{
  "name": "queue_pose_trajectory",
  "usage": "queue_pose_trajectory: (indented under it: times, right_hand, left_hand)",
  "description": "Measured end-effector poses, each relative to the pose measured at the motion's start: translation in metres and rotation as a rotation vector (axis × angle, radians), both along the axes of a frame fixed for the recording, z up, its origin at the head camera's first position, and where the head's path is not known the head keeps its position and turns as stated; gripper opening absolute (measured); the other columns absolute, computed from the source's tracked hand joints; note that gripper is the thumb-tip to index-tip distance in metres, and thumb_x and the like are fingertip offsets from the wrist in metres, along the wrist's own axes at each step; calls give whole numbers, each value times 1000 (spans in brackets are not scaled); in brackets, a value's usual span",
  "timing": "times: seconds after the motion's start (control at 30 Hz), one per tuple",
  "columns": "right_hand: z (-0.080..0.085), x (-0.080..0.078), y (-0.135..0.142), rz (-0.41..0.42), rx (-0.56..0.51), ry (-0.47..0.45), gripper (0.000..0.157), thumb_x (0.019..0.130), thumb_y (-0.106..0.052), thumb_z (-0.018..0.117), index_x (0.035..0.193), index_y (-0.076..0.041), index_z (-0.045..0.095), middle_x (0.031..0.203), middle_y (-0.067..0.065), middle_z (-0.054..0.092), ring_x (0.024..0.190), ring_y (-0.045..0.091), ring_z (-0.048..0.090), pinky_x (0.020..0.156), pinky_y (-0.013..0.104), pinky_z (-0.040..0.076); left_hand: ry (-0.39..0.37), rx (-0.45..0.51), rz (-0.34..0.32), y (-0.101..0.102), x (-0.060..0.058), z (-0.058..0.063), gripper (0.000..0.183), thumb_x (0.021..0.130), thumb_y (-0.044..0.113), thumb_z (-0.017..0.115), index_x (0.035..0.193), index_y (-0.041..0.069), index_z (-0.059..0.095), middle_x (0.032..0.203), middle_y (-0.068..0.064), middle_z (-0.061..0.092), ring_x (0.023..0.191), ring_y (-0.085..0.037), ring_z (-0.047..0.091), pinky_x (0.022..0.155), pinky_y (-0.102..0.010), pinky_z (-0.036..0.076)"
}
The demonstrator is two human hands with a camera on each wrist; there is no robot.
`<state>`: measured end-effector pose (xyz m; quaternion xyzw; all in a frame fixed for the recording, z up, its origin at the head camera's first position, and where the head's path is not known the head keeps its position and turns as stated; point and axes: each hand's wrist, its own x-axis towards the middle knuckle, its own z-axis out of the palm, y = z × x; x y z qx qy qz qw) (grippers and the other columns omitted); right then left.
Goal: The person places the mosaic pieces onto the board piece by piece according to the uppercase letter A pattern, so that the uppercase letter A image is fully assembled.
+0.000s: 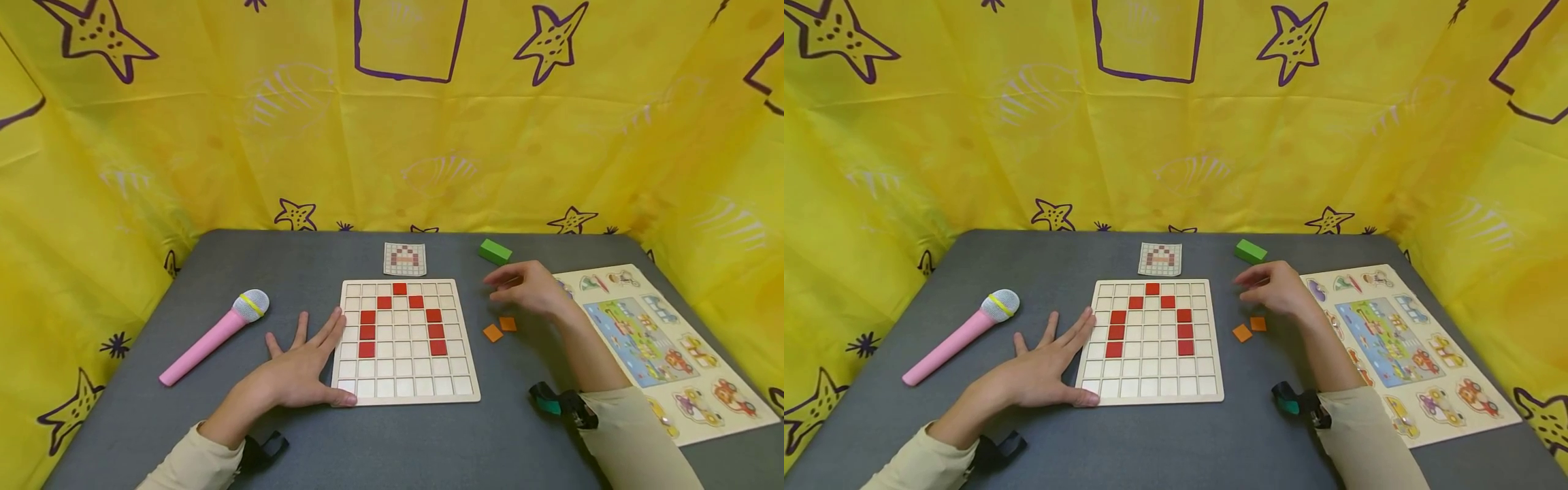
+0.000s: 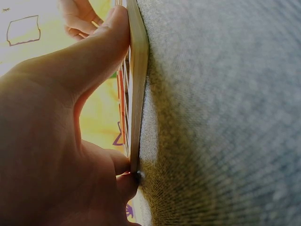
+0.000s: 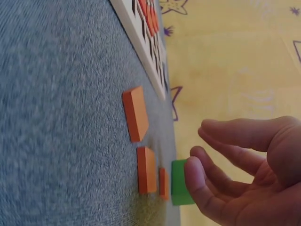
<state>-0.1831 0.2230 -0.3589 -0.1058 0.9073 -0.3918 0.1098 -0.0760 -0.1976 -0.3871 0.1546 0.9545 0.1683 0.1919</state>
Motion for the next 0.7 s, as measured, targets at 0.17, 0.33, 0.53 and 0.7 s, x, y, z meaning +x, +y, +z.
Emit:
queue_pose_trajectory:
  times: [0.17, 0.33, 0.53, 0.7]
  right_hand:
    - [-2, -2, 5, -33, -1, -6, 35, 89, -7, 78, 123, 1, 74, 117, 22, 73, 101, 27, 66, 78, 24, 53]
    - [-5, -4, 9, -50, 7, -12, 36, 88, -4, 77, 124, 1, 74, 119, 22, 73, 101, 28, 65, 76, 25, 53]
    - [-11, -7, 14, -55, 9, -12, 39, 86, -2, 77, 125, 2, 73, 123, 24, 71, 104, 31, 66, 78, 27, 52]
    - [-16, -10, 16, -49, 31, -2, 41, 84, -3, 78, 125, 1, 73, 122, 24, 71, 104, 31, 66, 80, 30, 51]
  left_hand:
    - [-7, -1, 1, 0, 0, 0, 135, 72, 79, 78, 170, 23, 3, 177, 4, -4, 156, -55, -13, 94, -95, -9]
    - [-13, 3, 4, 1, 0, 1, 135, 72, 78, 78, 170, 23, 3, 177, 3, -3, 156, -55, -13, 94, -95, -9]
    - [-11, 5, 6, 0, 1, 1, 136, 72, 78, 79, 170, 22, 3, 177, 3, -3, 156, -55, -13, 94, -95, -9]
    - [-15, 8, 6, 0, 1, 1, 135, 72, 78, 78, 170, 22, 3, 177, 3, -3, 156, -55, -13, 94, -95, -9]
